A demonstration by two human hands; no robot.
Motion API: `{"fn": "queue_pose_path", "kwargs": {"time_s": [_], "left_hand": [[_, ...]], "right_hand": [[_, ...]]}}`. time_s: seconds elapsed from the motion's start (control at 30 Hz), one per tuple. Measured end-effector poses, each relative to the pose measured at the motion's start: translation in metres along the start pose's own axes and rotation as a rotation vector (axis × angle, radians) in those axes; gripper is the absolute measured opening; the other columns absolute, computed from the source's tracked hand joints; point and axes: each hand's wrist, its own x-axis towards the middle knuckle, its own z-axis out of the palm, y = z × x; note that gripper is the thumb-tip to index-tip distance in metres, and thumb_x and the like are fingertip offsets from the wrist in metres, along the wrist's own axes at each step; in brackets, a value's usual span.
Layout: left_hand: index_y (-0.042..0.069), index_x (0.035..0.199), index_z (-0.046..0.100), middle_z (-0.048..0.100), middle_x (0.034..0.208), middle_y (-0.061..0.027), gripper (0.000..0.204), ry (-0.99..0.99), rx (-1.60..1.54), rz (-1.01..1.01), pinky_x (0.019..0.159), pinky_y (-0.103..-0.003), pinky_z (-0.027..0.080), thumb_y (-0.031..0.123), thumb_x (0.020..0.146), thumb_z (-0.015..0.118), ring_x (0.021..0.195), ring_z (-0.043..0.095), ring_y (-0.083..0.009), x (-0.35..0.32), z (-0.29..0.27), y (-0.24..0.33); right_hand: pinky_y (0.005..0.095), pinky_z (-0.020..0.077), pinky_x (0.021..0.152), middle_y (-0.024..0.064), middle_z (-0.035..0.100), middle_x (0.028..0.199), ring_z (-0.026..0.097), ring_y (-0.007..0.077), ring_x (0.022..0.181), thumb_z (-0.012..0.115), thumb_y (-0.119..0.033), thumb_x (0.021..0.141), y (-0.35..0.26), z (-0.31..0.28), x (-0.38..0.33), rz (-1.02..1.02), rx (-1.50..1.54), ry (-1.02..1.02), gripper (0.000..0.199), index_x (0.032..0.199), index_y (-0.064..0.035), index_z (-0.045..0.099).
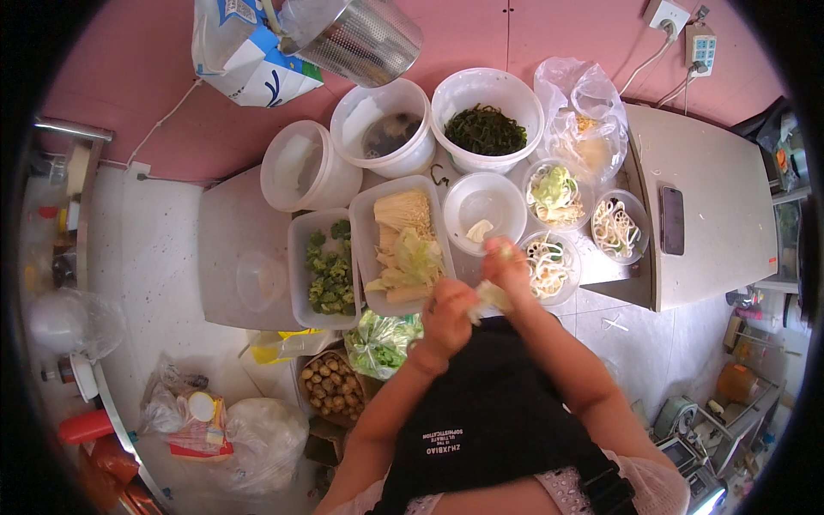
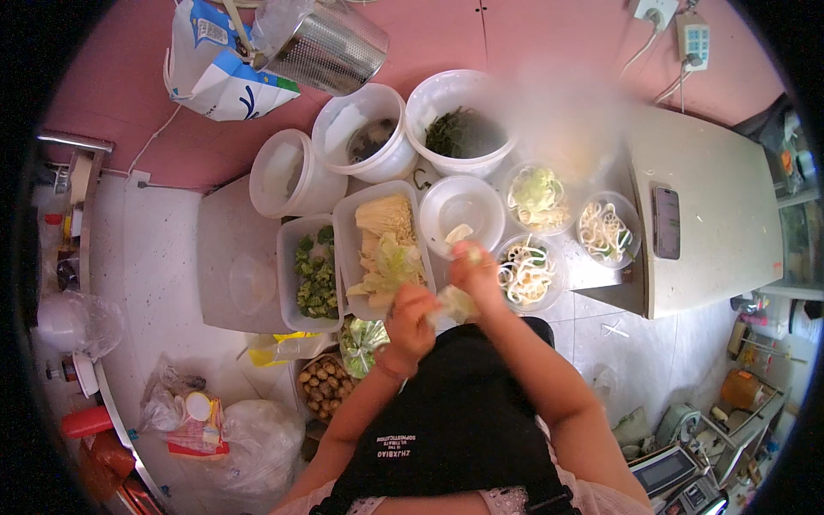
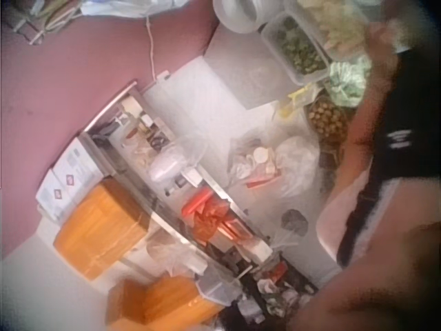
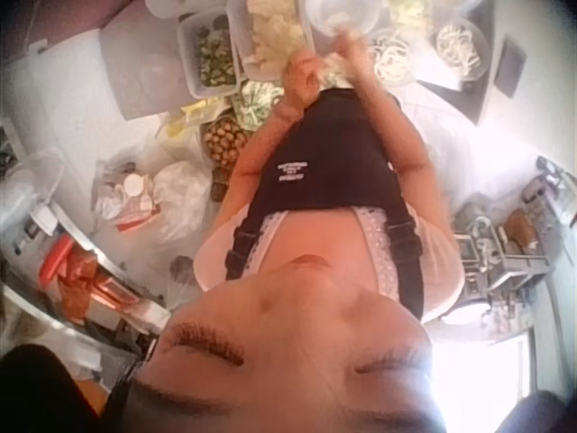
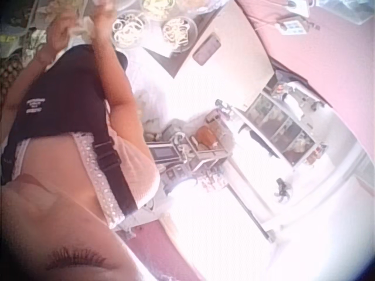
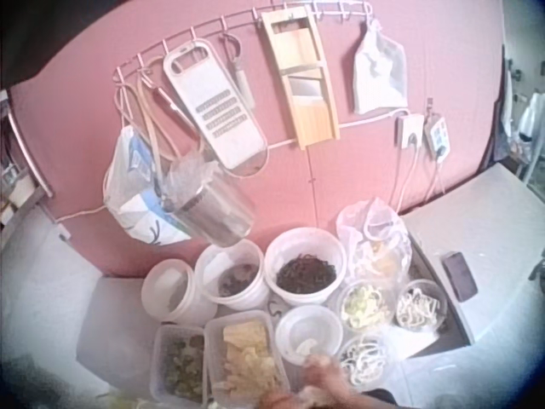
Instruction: The person washes vegetables in a sink, then portions cabbage, noodles, and other ingredients into multiple small bowls on a counter. They place some bowls into a refrigerator, retrieve a receipt, and load paper into a thermal printer. The person then opens a deep fryer and a large pot.
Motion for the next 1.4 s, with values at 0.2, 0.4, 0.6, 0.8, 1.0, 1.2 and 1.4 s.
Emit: {"fn": "queue_pose_path", "kwargs": {"time_s": [0.2, 0.4, 0.6, 0.8, 1.0, 1.2, 1.4], "left_hand": [[0.002, 0.096, 0.059, 0.064, 0.095, -0.0133, 0.018, 0.185, 0.002, -0.861, 0.072, -0.039, 0.050, 0.003, 0.083, 0.072, 0.084, 0.061, -0.0303, -0.046, -0.052, -0.033], [0.004, 0.124, 0.055, 0.060, 0.117, -0.0181, 0.043, -0.127, 0.446, -0.615, 0.096, -0.040, 0.045, 0.013, 0.085, 0.071, 0.112, 0.057, -0.0345, -0.059, -0.083, -0.115], [0.011, 0.143, 0.045, 0.052, 0.131, -0.0164, 0.068, -0.461, -0.004, -0.805, 0.104, -0.041, 0.041, 0.012, 0.081, 0.073, 0.124, 0.049, -0.0352, -0.061, -0.079, -0.209], [0.006, 0.139, 0.049, 0.054, 0.126, -0.0116, 0.069, -0.487, -0.155, -0.932, 0.095, -0.034, 0.047, -0.001, 0.076, 0.076, 0.113, 0.056, -0.0219, -0.020, -0.086, -0.155], [0.004, 0.128, 0.056, 0.062, 0.107, -0.0060, 0.059, -0.314, -0.193, -0.951, 0.082, -0.030, 0.053, -0.004, 0.073, 0.077, 0.099, 0.062, -0.0165, -0.023, -0.092, -0.134], [0.003, 0.112, 0.058, 0.065, 0.099, -0.0064, 0.046, -0.132, -0.008, -0.929, 0.078, -0.029, 0.053, -0.003, 0.071, 0.078, 0.092, 0.064, -0.0155, -0.038, -0.081, -0.130], [0.004, 0.113, 0.057, 0.066, 0.102, -0.0070, 0.039, -0.186, 0.179, -0.934, 0.077, -0.029, 0.051, 0.004, 0.079, 0.075, 0.089, 0.063, -0.0142, -0.038, -0.078, -0.120]], "right_hand": [[0.0201, 0.0305, 0.038, -0.0014, 0.052, 0.066, 0.044, 0.0054, 0.049, 0.062, -0.032, 0.097, -0.095, -0.095, 0.008, -0.190, -0.216, 0.187, 0.021, 0.099, -0.0114, 0.056], [0.0370, 0.0486, 0.060, 0.0134, 0.063, 0.092, 0.061, 0.0278, 0.069, 0.070, -0.015, 0.088, -0.093, -0.089, 0.006, -1.064, -1.549, 0.296, 0.037, 0.119, -0.0036, 0.054], [0.0318, 0.0535, 0.077, 0.0185, 0.058, 0.121, 0.064, 0.0208, 0.103, 0.069, -0.016, 0.090, 0.005, 0.011, 0.000, 0.179, -0.629, -0.295, 0.055, 0.137, -0.0002, 0.045], [0.0394, 0.0458, 0.098, 0.0223, 0.043, 0.131, 0.049, 0.0346, 0.120, 0.085, -0.017, 0.071, 0.100, 0.033, 0.042, -0.107, -0.900, -0.188, 0.079, 0.137, -0.0078, 0.042], [0.0420, 0.0468, 0.094, 0.0195, 0.052, 0.115, 0.055, 0.0371, 0.109, 0.086, -0.014, 0.065, 0.091, 0.048, 0.032, -0.264, -1.015, -0.189, 0.069, 0.123, -0.0077, 0.050], [0.0442, 0.0506, 0.083, 0.0194, 0.063, 0.102, 0.063, 0.0379, 0.097, 0.083, -0.013, 0.067, 0.097, 0.055, 0.031, -0.260, -1.002, -0.176, 0.054, 0.112, -0.0053, 0.053], [0.0417, 0.0506, 0.080, 0.0191, 0.064, 0.101, 0.063, 0.0362, 0.095, 0.078, -0.010, 0.071, 0.085, 0.067, 0.024, -0.201, -1.079, -0.245, 0.043, 0.105, -0.0039, 0.053]]}}
